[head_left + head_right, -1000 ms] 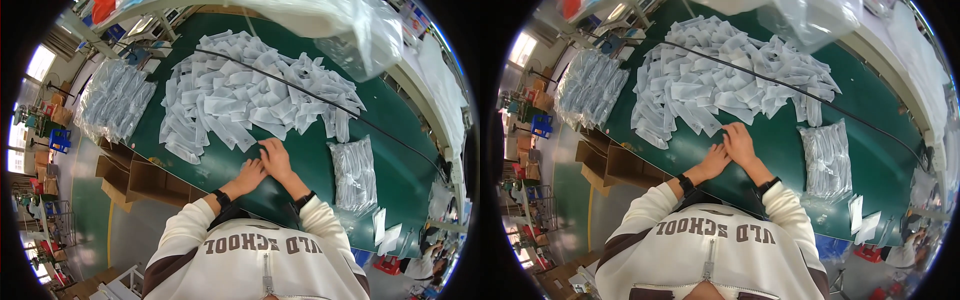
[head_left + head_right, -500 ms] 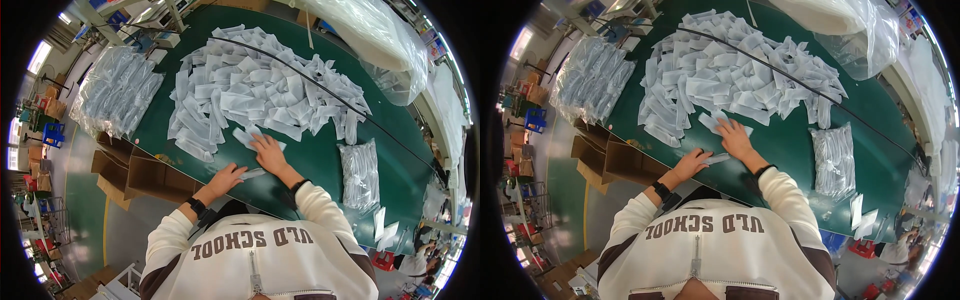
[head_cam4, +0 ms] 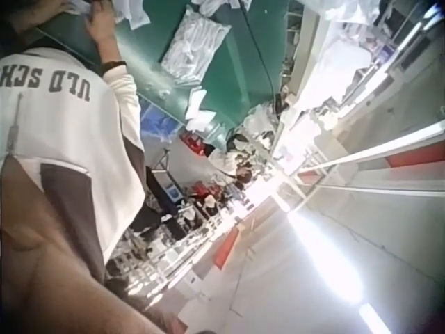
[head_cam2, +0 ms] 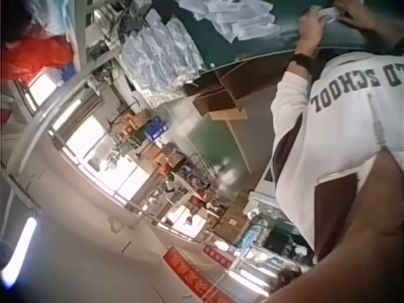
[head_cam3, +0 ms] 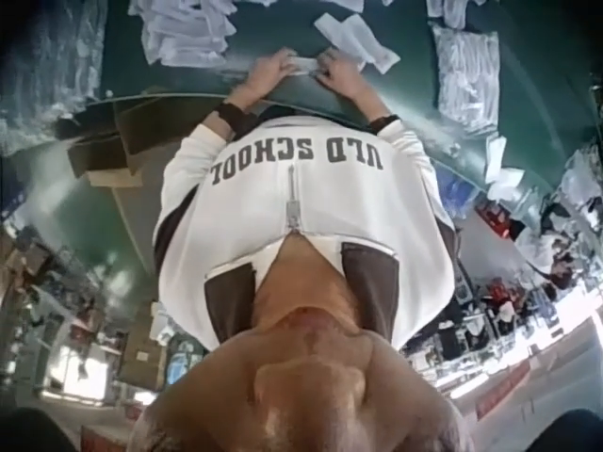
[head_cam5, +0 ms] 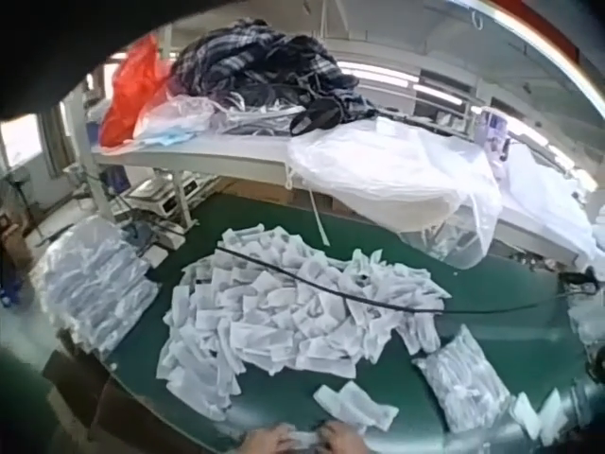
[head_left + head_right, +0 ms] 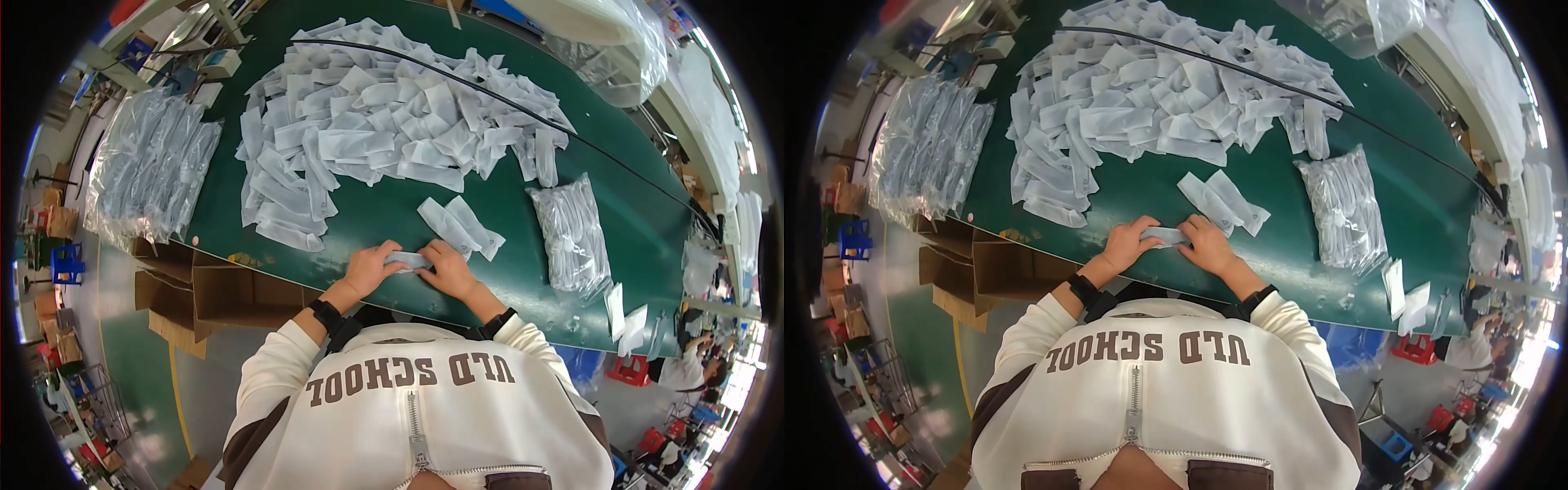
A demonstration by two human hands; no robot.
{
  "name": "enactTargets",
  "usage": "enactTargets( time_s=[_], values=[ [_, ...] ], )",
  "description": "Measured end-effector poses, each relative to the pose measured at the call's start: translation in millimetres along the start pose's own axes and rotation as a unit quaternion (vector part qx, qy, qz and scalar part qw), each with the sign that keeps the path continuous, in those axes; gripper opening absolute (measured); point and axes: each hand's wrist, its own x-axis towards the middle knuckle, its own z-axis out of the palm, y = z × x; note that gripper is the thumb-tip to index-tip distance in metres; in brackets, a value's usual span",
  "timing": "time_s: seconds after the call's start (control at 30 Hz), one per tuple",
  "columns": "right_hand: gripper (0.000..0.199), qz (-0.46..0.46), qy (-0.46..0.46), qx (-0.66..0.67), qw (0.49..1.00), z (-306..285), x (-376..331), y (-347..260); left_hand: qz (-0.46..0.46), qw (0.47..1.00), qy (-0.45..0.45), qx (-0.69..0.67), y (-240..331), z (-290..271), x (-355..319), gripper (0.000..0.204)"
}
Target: The person picks up a plastic bag and places several small white-wrapped items into it by hand before setting it aside. They then repeat the process, filling another plastic bag with more items from the pile.
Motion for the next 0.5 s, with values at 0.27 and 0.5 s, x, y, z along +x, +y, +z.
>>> enactTargets(
  time_s=[0.27,0.5],
  values=[
    [0.029,0.056,-0.006,-0.037,0.998,0,-29,16,-0.026,0.996,0.064,0.053,-12,-21,15,0.029],
    [0.030,0.062,0.045,-0.071,0.995,-19,-22,1,0.247,0.955,-0.099,0.133,16,15,25,0.029]
  ],
)
